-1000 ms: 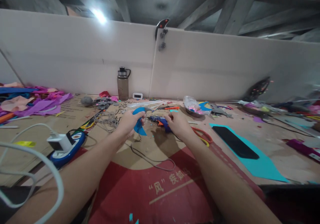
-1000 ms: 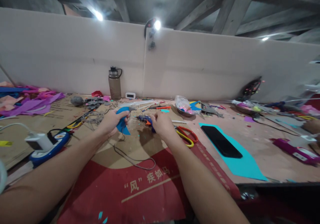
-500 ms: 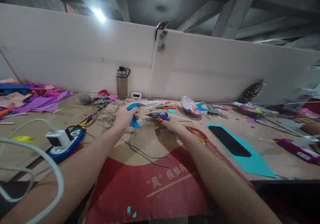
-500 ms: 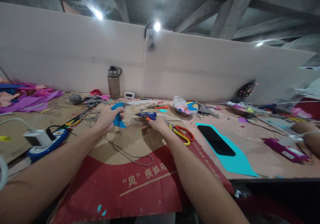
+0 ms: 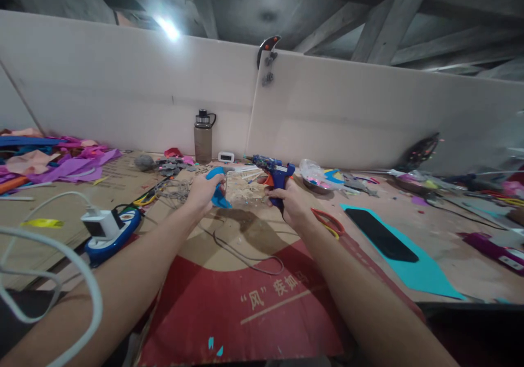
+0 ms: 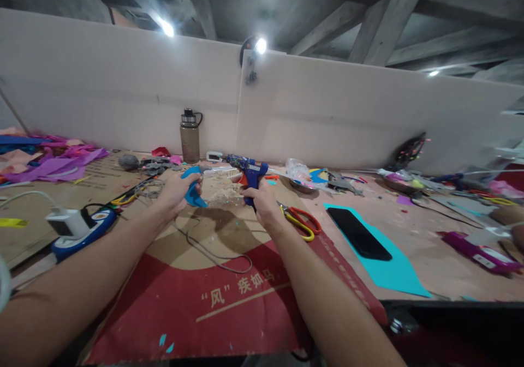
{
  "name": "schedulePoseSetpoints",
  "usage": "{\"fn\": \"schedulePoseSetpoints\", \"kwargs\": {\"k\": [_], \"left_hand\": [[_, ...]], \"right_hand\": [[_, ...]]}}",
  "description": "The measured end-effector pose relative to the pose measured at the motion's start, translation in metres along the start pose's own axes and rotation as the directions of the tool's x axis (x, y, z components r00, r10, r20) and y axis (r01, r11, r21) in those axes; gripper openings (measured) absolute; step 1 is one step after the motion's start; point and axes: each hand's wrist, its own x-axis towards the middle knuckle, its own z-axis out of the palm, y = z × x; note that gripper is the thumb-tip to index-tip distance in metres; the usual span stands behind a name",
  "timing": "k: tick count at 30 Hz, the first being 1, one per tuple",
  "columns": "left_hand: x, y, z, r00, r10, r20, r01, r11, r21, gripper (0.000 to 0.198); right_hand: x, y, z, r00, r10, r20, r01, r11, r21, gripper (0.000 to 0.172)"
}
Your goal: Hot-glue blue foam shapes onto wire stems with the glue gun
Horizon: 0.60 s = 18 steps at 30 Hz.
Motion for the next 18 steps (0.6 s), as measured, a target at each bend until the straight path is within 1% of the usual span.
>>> {"fn": "schedulePoseSetpoints", "kwargs": {"k": [2, 5, 9, 13, 16, 18], "left_hand": [[0.0023, -0.0015, -0.0013, 1.000, -0.003, 0.008, 0.003, 1.000, -0.008, 0.015], [0.0052, -0.0043, -0.0033, 1.000, 0.004, 0.027, -0.005, 1.000, 0.015, 0.012], [0.0055, -0.0054, -0.0034, 0.999, 0.014, 0.040, -0.015, 0.999, 0.036, 0.010], [0.0011, -0.0027, -0.0010, 0.999, 0.041, 0.027, -0.043, 0.997, 0.058, 0.009], [-0.0017, -0.0011, -0.0001, 0.998, 0.048, 0.040, -0.051, 0.995, 0.085, 0.009], [-0.0016, -0.0011, -0.0001, 0.998, 0.048, 0.049, -0.052, 0.994, 0.093, 0.009]], "right_hand": [[-0.0023, -0.0027, 0.0016, 1.000, -0.012, 0.029, 0.014, 0.999, -0.051, 0.033], [-0.0039, -0.0028, 0.0030, 0.998, 0.002, 0.065, 0.007, 0.991, -0.135, 0.033], [-0.0040, 0.0012, 0.0023, 0.996, 0.010, 0.093, 0.003, 0.991, -0.135, 0.037], [-0.0044, 0.0057, 0.0004, 0.995, -0.025, 0.094, 0.040, 0.986, -0.161, 0.032], [-0.0064, 0.0064, 0.0015, 0.994, -0.054, 0.091, 0.076, 0.963, -0.260, 0.025], [-0.0077, 0.0061, 0.0031, 0.996, -0.046, 0.076, 0.069, 0.940, -0.334, 0.024]]}}
